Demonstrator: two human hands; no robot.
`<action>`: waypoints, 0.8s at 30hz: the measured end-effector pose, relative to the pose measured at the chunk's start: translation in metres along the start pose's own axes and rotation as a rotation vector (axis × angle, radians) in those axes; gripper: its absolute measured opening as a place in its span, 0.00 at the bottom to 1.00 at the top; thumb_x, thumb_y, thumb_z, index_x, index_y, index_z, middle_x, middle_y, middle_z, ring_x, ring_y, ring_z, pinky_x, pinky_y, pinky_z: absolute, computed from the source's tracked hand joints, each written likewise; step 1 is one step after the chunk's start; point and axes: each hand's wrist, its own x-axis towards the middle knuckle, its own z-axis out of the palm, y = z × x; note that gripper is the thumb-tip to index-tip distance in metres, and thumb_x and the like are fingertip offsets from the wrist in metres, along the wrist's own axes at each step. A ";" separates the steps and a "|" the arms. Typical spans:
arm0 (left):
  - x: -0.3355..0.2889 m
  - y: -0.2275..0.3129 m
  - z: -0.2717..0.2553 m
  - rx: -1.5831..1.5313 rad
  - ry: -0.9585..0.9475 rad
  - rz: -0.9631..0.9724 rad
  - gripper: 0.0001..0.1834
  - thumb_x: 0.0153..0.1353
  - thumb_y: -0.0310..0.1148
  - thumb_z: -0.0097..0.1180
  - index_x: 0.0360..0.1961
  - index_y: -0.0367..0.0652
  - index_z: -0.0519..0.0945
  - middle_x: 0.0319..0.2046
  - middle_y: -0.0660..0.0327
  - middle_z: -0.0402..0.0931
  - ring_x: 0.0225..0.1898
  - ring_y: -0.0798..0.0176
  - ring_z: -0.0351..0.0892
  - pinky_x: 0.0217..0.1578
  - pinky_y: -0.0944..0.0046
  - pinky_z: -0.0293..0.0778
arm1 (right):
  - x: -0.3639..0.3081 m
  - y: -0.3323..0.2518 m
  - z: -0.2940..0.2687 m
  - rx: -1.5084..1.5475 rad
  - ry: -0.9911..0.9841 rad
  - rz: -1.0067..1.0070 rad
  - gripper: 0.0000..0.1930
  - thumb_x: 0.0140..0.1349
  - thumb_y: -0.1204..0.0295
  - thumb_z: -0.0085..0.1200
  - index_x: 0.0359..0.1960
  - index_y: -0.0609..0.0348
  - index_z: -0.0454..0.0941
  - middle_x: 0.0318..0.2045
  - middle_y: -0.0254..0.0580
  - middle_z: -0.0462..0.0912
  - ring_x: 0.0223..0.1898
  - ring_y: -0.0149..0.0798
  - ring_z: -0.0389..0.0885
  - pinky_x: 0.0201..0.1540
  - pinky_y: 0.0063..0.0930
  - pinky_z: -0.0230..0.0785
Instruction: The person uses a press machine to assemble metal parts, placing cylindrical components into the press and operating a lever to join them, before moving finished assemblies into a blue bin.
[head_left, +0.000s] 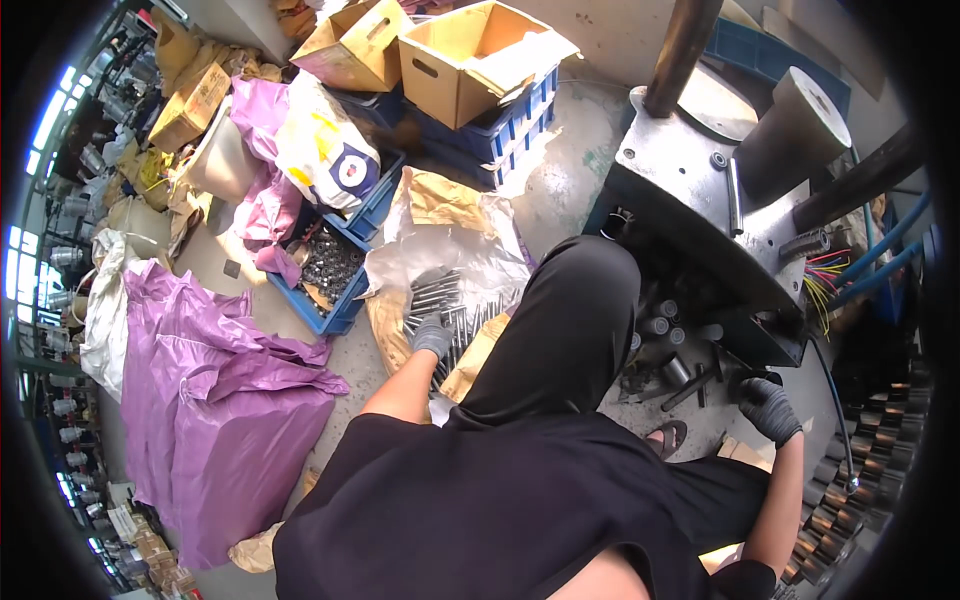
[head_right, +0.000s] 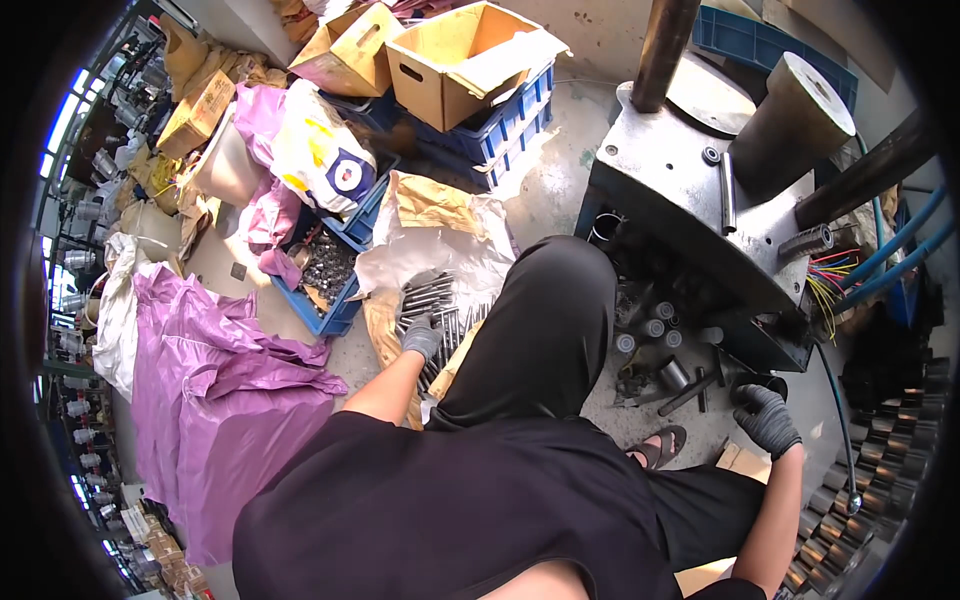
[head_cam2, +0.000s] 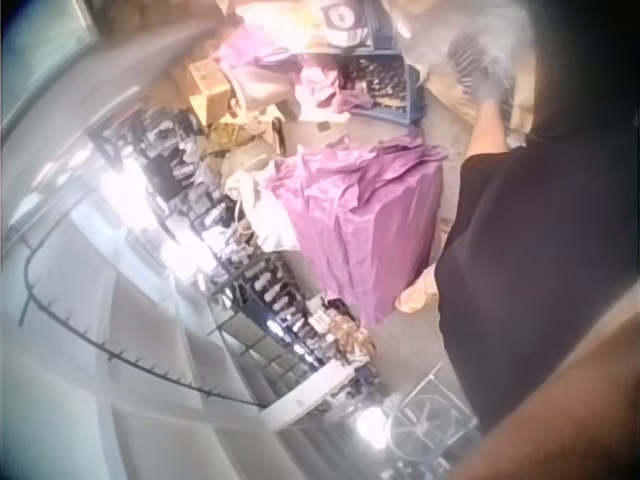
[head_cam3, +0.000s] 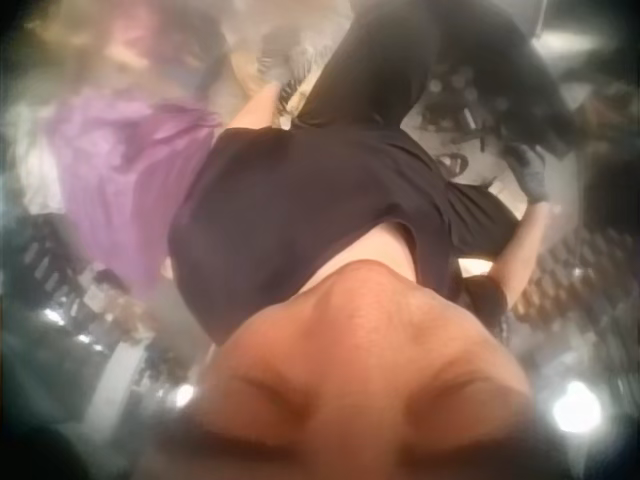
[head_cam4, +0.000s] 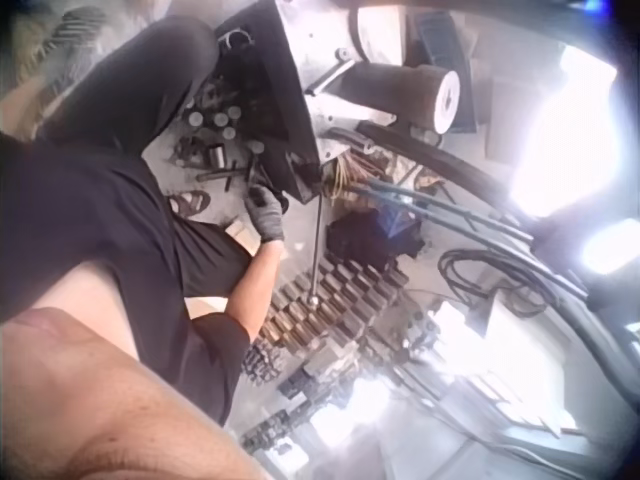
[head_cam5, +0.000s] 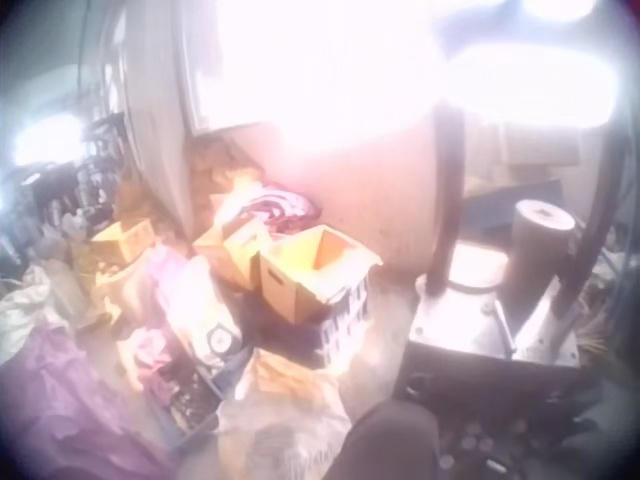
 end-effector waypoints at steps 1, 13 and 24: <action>-0.002 0.011 0.002 -0.030 0.074 0.055 0.29 0.60 0.48 0.60 0.59 0.42 0.79 0.56 0.41 0.79 0.58 0.41 0.79 0.60 0.48 0.73 | -0.002 0.002 -0.003 0.019 0.004 0.104 0.20 0.50 0.80 0.64 0.48 0.63 0.82 0.38 0.43 0.85 0.38 0.38 0.83 0.46 0.33 0.78; 0.003 0.105 0.004 0.248 -0.059 0.086 0.29 0.60 0.40 0.60 0.63 0.45 0.77 0.58 0.46 0.79 0.61 0.44 0.78 0.62 0.50 0.73 | -0.009 0.020 -0.012 0.057 -0.011 0.351 0.21 0.58 0.75 0.66 0.55 0.61 0.81 0.38 0.42 0.86 0.37 0.34 0.82 0.43 0.32 0.79; 0.042 0.092 0.065 0.300 -0.125 -0.092 0.30 0.59 0.44 0.64 0.60 0.40 0.74 0.52 0.43 0.82 0.54 0.45 0.83 0.56 0.51 0.76 | -0.008 0.012 -0.019 -0.235 0.006 0.145 0.21 0.58 0.65 0.66 0.53 0.56 0.82 0.44 0.53 0.87 0.46 0.52 0.85 0.52 0.41 0.77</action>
